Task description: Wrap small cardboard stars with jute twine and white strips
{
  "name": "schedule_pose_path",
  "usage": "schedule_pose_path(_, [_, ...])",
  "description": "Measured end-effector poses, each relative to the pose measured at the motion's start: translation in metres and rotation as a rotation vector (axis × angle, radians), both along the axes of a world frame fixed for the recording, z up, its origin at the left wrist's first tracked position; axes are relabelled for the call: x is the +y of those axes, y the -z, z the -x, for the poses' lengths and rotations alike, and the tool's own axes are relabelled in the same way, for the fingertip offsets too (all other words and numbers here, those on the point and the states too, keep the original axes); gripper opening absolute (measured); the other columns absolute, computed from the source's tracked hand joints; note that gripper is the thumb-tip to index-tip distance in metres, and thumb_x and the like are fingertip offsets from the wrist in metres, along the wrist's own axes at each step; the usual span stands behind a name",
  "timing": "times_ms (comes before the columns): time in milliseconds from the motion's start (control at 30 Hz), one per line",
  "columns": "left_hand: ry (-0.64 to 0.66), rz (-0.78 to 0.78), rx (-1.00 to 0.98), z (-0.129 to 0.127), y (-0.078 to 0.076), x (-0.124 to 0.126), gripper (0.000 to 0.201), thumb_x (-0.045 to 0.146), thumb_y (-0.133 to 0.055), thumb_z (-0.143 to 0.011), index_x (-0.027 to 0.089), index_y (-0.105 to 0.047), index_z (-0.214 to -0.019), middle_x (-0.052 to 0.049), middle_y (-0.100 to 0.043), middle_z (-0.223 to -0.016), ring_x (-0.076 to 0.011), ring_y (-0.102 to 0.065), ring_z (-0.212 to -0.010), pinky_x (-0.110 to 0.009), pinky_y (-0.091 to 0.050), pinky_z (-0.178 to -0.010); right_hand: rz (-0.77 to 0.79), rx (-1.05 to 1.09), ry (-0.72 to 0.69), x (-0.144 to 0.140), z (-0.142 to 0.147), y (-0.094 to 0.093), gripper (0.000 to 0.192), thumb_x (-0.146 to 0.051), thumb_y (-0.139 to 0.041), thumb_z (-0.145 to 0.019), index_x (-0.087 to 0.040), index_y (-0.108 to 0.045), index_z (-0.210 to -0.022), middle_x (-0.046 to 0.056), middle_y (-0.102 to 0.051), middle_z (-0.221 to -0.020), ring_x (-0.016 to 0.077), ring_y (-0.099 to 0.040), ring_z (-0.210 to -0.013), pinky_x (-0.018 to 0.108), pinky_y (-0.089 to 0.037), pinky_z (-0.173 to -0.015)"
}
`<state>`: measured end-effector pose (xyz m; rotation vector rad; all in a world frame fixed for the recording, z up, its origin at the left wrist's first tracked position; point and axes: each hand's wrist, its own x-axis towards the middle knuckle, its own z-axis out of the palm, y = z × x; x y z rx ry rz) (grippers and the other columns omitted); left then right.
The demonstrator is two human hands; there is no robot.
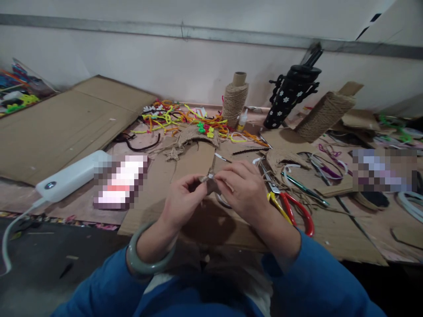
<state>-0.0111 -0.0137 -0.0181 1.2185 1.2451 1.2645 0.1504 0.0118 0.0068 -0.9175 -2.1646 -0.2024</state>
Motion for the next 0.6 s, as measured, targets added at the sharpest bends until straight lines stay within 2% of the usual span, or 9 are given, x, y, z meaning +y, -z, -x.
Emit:
schedule_pose_path(133, [-0.064,-0.089,0.149,-0.0025,-0.0020,-0.0006,0.015,0.024,-0.063,-0.074,0.015,-0.073,-0.082,-0.001,-0.067,-0.066,-0.0107,-0.055,-0.060,-0.020,-0.043,-0.057,-0.046,-0.082,0.037,-0.0034,0.0029,0.0010,0.016,-0.022,-0.054,-0.088,-0.019,-0.065,-0.077,0.004,-0.067,-0.081,0.0192,-0.054,-0.082,0.033,-0.040,-0.076])
schedule_pose_path(233, [-0.058,-0.153,0.232,-0.0047,-0.0044,-0.0014,0.018,0.023,-0.062,-0.074,0.013,-0.073,-0.084,-0.002,-0.068,-0.067,-0.0114,-0.057,-0.060,-0.021,-0.043,-0.055,-0.076,-0.129,0.065,-0.0034,0.0033,0.0019,0.015,-0.021,-0.055,-0.087,-0.019,-0.064,-0.076,0.005,-0.067,-0.081,0.0199,-0.053,-0.080,0.034,-0.039,-0.074])
schedule_pose_path(600, [-0.050,-0.261,0.341,-0.0035,-0.0016,-0.0007,0.018,0.022,-0.059,-0.076,0.013,-0.073,-0.084,-0.005,-0.072,-0.071,-0.0142,-0.063,-0.064,-0.022,-0.047,-0.058,-0.105,-0.217,0.091,-0.0045,0.0044,0.0010,0.014,-0.020,-0.055,-0.087,-0.018,-0.063,-0.077,0.005,-0.066,-0.079,0.0202,-0.051,-0.079,0.034,-0.036,-0.072])
